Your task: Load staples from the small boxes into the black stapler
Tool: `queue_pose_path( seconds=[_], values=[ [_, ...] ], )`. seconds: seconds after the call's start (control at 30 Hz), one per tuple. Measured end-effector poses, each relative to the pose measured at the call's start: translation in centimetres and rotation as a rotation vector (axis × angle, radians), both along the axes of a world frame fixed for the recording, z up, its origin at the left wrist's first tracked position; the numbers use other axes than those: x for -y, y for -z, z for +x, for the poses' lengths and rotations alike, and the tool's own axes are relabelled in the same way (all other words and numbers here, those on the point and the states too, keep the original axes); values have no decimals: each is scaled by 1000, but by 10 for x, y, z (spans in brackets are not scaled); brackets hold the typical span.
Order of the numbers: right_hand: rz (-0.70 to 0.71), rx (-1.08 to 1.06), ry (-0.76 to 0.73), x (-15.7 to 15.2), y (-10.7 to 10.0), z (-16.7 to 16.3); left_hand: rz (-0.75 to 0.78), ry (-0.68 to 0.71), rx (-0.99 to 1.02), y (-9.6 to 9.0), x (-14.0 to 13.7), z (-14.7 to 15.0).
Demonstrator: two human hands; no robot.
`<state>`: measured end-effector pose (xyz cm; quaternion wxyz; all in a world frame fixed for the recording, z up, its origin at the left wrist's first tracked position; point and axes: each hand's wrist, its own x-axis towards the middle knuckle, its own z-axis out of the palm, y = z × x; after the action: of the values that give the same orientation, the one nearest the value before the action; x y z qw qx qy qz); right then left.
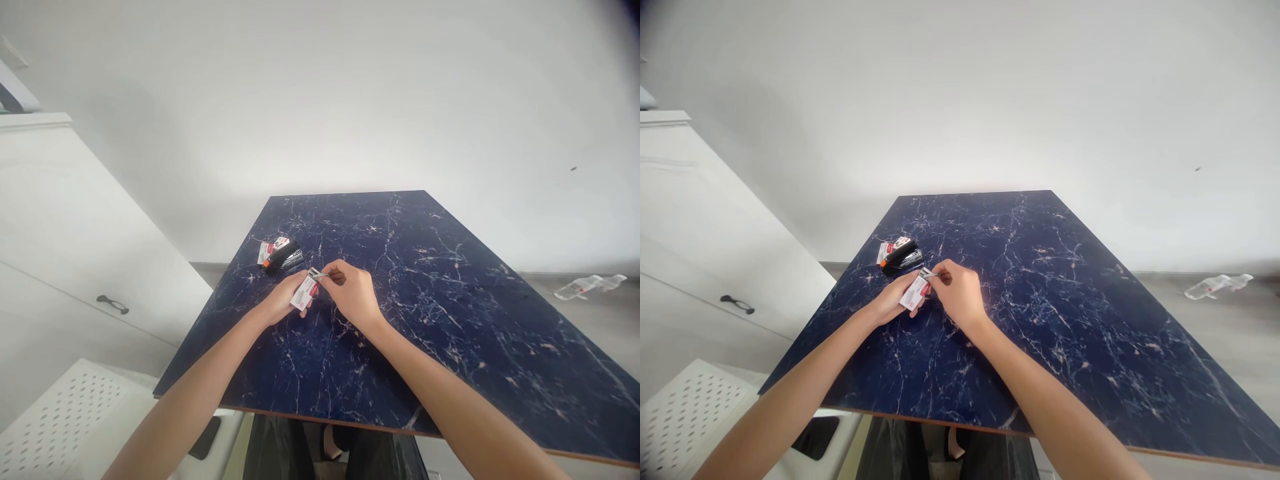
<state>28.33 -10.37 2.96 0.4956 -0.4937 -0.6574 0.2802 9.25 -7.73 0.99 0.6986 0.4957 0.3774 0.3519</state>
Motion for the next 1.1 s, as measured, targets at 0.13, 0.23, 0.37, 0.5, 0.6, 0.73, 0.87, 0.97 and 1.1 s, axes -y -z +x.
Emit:
queue_pose_path(
  seconds=[0.13,0.23,0.37,0.5,0.6,0.73,0.87,0.97,1.1],
  values=[
    [-26,-64,54,-4,0,2,25,14,-46,0,1,1],
    [-58,-68,65,-5,-2,3,27,43,-58,2,2,2],
    [-66,-51,55,-4,-4,3,23,42,-44,3,3,3],
    [0,-59,65,-3,-4,3,8,43,6,1,3,3],
    [25,-82,59,-3,-4,3,-20,30,75,1,2,1],
    [19,-170,38,-4,-4,5,-36,17,133,3,1,-1],
    [90,-3,-68,-3,-6,7,-8,-1,111,2,1,1],
    [139,188,-138,0,-6,5,62,-25,55,1,3,3],
    [155,359,-171,2,-5,5,195,-56,-121,-1,6,5]
  ],
)
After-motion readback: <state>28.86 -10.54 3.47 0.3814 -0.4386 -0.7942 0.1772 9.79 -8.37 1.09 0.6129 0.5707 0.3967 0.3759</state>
